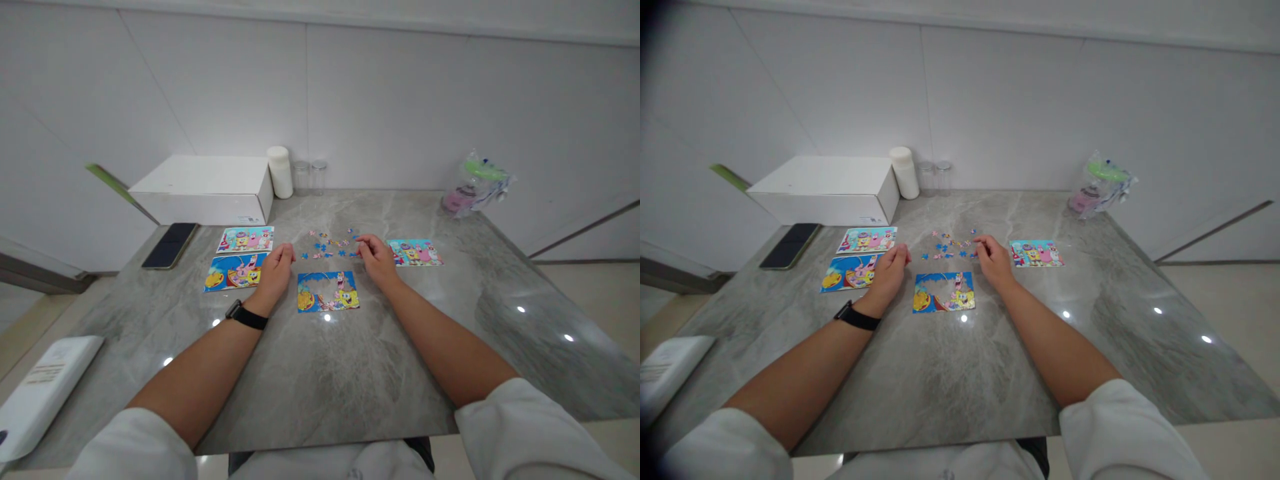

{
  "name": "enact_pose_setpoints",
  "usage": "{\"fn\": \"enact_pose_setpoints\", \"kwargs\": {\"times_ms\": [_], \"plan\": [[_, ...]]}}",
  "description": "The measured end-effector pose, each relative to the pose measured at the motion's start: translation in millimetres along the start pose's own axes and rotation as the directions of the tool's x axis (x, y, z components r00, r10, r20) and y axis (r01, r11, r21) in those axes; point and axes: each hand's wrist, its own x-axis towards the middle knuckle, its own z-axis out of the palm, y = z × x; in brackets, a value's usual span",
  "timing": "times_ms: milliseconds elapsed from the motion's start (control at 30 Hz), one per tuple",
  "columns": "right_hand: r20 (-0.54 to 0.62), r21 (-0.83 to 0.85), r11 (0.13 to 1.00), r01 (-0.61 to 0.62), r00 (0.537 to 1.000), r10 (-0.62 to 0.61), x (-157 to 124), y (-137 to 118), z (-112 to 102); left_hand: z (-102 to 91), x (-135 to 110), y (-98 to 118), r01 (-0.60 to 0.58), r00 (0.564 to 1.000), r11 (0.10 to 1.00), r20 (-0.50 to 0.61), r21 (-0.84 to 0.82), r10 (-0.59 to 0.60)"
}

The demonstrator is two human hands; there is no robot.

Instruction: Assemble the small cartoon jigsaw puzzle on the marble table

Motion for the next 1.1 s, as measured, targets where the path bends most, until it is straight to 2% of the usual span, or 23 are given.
{"fn": "enact_pose_setpoints", "kwargs": {"times_ms": [300, 633, 833, 967, 1100], "plan": [[0.015, -0.027, 1.000, -0.010, 1.000, 0.011, -2, -8, -1, -0.6, -3, 9, 0.078, 0.997, 0.995, -0.002, -0.063, -0.078], [-0.001, -0.053, 0.998, 0.023, 1.000, -0.023, -2, -8, -2, -2.7, -2, 12, 0.064, 0.998, 0.997, 0.007, -0.040, -0.063], [-0.031, -0.227, 0.962, 0.148, 0.987, -0.159, 7, -16, -4, -2.3, 0, 12, 0.099, 0.995, 0.994, -0.002, -0.035, -0.099], [0.119, -0.379, 0.906, 0.191, 0.980, -0.157, 25, -24, 1, -0.9, 0, 11, 0.100, 0.995, 0.994, 0.016, -0.036, -0.100], [0.319, -0.586, 0.776, 0.231, 0.947, -0.041, 50, -32, 18, -0.1, 1, 9, 0.089, 0.996, 0.996, 0.025, -0.028, -0.088]]}}
